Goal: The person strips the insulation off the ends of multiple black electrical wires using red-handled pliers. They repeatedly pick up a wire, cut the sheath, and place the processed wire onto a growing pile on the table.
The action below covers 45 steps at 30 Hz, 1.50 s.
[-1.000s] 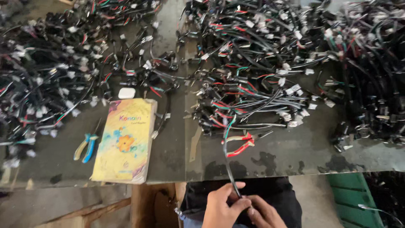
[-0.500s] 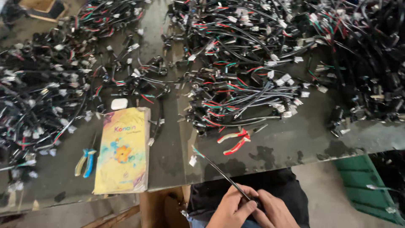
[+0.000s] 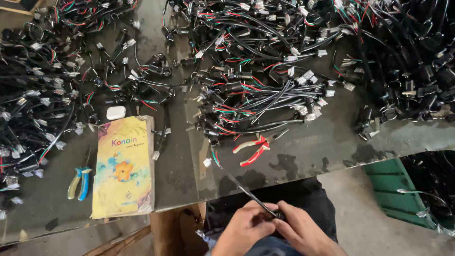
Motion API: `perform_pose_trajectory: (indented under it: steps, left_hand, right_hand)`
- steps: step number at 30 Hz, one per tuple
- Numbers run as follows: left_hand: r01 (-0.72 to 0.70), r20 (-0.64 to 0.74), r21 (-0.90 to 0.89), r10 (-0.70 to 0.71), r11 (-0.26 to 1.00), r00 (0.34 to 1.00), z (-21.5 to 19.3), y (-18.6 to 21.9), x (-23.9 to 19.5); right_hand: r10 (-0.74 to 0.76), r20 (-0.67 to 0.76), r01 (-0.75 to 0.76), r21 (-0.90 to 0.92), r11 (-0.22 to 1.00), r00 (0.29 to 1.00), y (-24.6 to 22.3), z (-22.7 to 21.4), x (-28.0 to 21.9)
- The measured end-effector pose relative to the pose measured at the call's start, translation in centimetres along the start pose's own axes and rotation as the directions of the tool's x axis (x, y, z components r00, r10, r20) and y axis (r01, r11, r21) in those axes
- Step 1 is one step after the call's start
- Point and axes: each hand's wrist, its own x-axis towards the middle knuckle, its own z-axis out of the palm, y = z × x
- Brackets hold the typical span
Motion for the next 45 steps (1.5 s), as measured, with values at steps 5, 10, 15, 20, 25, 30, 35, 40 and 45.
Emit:
perform_pose_trajectory:
  steps: [5,10,15,20,25,30,35,40,45]
  left_hand:
    - [-0.203,0.154,-0.391,0.281,0.898,0.947,0.8,0.4,-0.1]
    - [-0.481,0.196,0.018,0.468,0.877,0.862,2.3,3.6,0.7]
    - [-0.577,0.031,0.668,0.757,0.470,0.653,1.0,10.5,5.6]
    - [-0.173,0.011,0.971,0.687,0.166,0.727,1.1,10.4,8.6]
    - [-0.289,-0.130,0.505,0.403,0.813,0.906,1.2,4.1,0.4]
    - [-0.149,-0.015,0.397,0.169,0.906,0.986,2.9,2.9,-2.6]
    - [-0.635,0.180,0.460,0.634,0.621,0.752,2.9,5.6,0.7]
    - [-0.420,0.159,0.514,0.398,0.748,0.904,3.0,4.5,2.4]
    - [-0.048,-0.020,0.588,0.074,0.807,0.997,1.0,0.9,0.9]
  right_hand:
    - [-0.130,0.029,0.125,0.143,0.982,0.991,-0.6,-0.7,-1.5]
    - [-0.318,-0.123,0.330,0.090,0.940,0.940,-0.7,-1.6,-2.4]
    - [-0.073,-0.295,0.136,0.200,0.970,0.953,-0.9,-3.6,-0.5]
    - [0.133,-0.387,-0.125,0.046,0.991,0.912,-2.3,-4.2,1.8]
    - [-0.047,-0.173,0.101,0.318,0.943,0.984,-4.4,-5.6,-1.1]
    - [0.019,0.043,-0.031,0.320,0.947,0.999,-6.8,-6.1,-1.2]
    - [-0.013,0.149,-0.062,0.487,0.871,0.989,-6.8,-6.3,-1.3]
    - [0.218,0.213,-0.303,0.593,0.746,0.952,-4.6,-5.8,-1.2]
    - [-0.002,-0.358,-0.052,-0.140,0.989,0.934,-3.8,-4.9,0.3]
